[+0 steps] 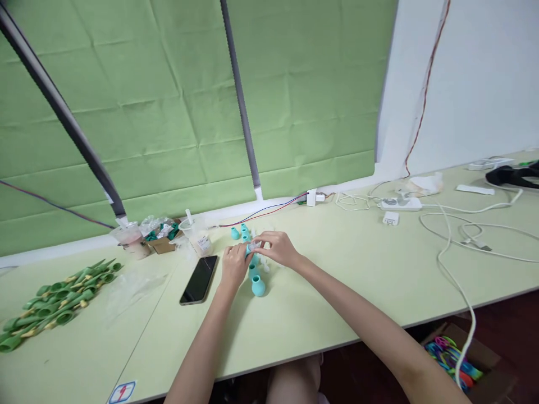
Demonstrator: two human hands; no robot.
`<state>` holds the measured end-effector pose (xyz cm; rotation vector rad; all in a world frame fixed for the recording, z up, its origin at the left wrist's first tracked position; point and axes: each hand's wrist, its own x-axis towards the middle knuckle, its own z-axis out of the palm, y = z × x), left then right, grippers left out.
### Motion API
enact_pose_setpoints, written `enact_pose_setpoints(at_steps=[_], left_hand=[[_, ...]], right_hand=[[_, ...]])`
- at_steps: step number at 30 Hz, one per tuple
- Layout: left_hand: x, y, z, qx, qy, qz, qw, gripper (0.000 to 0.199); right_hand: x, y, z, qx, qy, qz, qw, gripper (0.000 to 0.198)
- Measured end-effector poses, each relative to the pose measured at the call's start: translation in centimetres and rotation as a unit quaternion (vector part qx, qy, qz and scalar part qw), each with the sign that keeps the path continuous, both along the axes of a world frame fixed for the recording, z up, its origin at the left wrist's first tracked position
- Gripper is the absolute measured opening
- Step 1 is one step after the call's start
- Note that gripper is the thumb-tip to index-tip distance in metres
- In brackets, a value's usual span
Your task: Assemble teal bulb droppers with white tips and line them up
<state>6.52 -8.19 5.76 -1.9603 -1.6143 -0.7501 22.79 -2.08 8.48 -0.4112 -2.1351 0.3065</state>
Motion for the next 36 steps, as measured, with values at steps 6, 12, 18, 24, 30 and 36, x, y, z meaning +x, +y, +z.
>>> enact_pose_setpoints(at_steps=[6,12,18,24,30,36], left_hand=[[1.8,0.1,-0.2,-0.001,0.003,-0.001,1.000,0.026],[0.1,0.9,-1.0,0.023,-0.140,0.093,0.986,0.030],[-5.6,0.2,-0.6,0.166,-0.316,0.277,0.892,0.036],[-5.1,1.4,-2.4,0.080,-0.339,0.217,0.912,0.033],[-5.3,2.5,-3.7,0.034,-0.374,0.116,0.920,0.020],[-5.6,3.1,-4.5,0.014,-0.366,0.087,0.926,0.026]], right_hand=[[1.1,-0.5,-2.4,0.086,0.041,-0.074,0.993,0.020],[2.7,-2.1,-1.4,0.111,0.128,-0.103,0.980,0.015],[8.0,-2.5,1.4,0.024,0.120,-0.167,0.978,0.018],[8.9,-1.1,-1.6,-0.012,-0.223,-0.096,0.970,0.019],[7.4,-0.4,-2.3,0.020,-0.301,-0.056,0.952,0.022],[7.3,0.5,-1.9,-0.009,-0.324,-0.022,0.946,0.025]])
